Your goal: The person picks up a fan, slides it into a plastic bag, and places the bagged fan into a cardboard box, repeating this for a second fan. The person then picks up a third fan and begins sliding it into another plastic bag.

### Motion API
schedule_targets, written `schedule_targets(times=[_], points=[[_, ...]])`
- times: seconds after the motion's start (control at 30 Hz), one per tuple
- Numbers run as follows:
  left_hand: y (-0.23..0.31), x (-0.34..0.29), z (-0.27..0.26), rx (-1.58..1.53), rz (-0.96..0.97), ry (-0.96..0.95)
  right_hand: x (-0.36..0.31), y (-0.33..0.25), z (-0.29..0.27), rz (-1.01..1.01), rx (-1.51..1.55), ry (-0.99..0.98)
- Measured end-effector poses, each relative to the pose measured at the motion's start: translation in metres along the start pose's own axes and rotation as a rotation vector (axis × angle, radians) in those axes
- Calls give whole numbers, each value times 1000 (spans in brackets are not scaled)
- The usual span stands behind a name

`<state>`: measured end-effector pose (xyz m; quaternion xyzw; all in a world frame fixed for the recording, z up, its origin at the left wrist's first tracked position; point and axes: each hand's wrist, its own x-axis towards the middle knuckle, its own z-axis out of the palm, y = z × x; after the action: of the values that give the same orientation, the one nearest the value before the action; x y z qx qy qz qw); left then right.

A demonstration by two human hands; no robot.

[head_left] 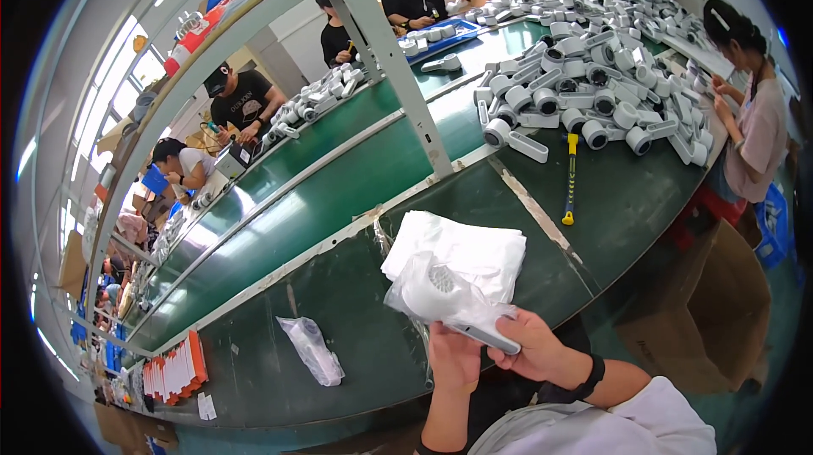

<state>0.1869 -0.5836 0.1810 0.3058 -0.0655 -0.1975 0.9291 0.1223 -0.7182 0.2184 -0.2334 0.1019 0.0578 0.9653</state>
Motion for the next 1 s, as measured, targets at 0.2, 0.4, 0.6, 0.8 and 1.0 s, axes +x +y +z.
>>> schedule_targets(times=[0.2, 0.4, 0.6, 0.8, 1.0], points=[[1, 9, -12, -87, -214, -107, -1, 18, -4, 222, 183, -123], [8, 8, 3, 263, 6, 90, 14, -13, 5, -993, -1495, 115], [13, 4, -5, 245, -202, 87, 33, -23, 0, -842, -1523, -120], [20, 0, 9, 230, -145, 15, 29, -8, -6, -1112, -1466, 249], [21, 0, 21, 338, -174, -17, 30, -33, 24, -980, -1454, 175]])
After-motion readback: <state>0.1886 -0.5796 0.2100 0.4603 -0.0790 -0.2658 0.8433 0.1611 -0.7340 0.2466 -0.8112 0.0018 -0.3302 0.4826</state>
